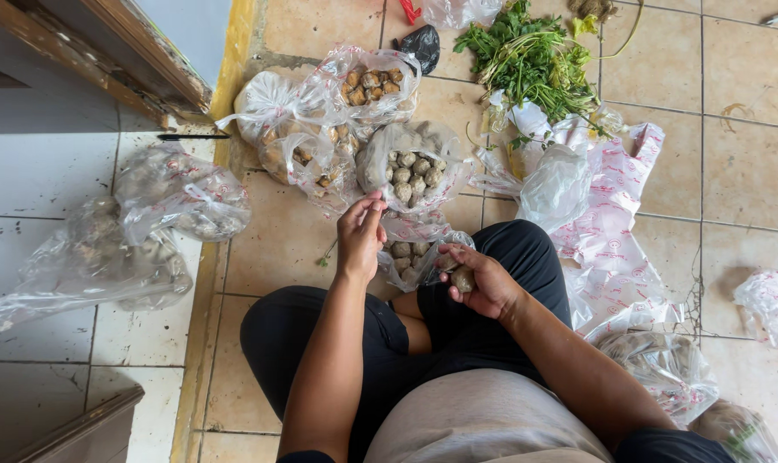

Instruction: The person sits on the floor and sorts small round vegetables and leafy greens from larger plastic bags into smaller clear plastic bags. They handle the items by hand, open and tie the bags, and arrange the filled bags on the floor.

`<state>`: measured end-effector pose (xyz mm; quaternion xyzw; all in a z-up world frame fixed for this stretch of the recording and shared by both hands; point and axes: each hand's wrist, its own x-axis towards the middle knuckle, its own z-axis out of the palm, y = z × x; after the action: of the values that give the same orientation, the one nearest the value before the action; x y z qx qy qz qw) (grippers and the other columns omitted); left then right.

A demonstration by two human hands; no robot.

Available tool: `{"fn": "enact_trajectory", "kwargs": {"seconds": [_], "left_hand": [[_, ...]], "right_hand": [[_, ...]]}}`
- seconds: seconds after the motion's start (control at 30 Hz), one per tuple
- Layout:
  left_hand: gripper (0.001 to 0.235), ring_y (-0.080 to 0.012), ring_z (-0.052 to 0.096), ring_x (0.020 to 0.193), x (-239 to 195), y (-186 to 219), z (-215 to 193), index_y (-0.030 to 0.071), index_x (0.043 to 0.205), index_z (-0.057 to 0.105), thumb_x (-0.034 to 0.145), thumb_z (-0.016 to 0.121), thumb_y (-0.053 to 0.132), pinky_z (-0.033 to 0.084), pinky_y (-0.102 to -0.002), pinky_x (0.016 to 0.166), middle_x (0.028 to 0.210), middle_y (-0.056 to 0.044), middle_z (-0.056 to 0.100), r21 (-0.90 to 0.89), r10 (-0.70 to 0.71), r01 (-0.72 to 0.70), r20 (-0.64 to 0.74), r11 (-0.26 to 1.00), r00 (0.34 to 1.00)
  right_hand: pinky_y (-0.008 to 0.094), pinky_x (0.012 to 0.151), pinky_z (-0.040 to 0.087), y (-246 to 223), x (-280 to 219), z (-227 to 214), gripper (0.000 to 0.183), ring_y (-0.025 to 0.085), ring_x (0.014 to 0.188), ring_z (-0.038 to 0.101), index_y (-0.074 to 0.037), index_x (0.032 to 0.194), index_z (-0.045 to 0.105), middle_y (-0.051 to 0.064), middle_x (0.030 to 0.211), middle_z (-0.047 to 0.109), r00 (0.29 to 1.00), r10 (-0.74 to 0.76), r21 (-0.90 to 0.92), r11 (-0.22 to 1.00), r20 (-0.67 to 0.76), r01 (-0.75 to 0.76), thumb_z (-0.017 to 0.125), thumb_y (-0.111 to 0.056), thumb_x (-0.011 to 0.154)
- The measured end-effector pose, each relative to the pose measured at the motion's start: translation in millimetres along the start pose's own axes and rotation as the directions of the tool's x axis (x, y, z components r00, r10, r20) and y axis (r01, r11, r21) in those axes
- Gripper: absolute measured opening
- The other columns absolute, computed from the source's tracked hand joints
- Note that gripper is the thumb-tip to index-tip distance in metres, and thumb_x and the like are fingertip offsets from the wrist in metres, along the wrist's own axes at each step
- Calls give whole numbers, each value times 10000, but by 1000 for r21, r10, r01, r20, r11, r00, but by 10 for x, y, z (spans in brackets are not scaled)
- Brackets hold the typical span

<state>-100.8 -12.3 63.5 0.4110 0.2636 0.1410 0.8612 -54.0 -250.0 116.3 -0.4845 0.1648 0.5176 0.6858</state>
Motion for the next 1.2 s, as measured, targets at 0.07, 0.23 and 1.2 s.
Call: {"fn": "enact_trajectory", "kwargs": {"seconds": [0.07,0.23,1.2], "left_hand": [[292,-100,538,573,-16,63,-125,4,1109,657,975,734,252,346,-217,453,1111,-78,662,-96,-8,21,130,995,992],[435,-174,609,872,74,75,-127,-33,1175,589,919,768,270,513,-307,704,1145,-115,637,600,580,-535,141,595,802],[711,-120,542,745,32,600,-264,137,1603,347,1007,638,391,303,-182,468,1050,-64,543,-395,-121,354,506,847,854]], "right_hand": [[272,603,507,-13,-2,12,335,136,836,634,-130,1234,620,32,1015,645,1000,-4,-33,999,-25,3,647,-326,964],[275,609,506,2,82,208,341,131,830,630,-136,1232,609,31,1042,670,1000,18,-78,997,-26,-20,646,-322,949],[362,910,585,-327,363,356,293,195,1055,713,-1,1233,642,110,1131,736,981,-31,-481,868,192,121,603,-140,977]]}}
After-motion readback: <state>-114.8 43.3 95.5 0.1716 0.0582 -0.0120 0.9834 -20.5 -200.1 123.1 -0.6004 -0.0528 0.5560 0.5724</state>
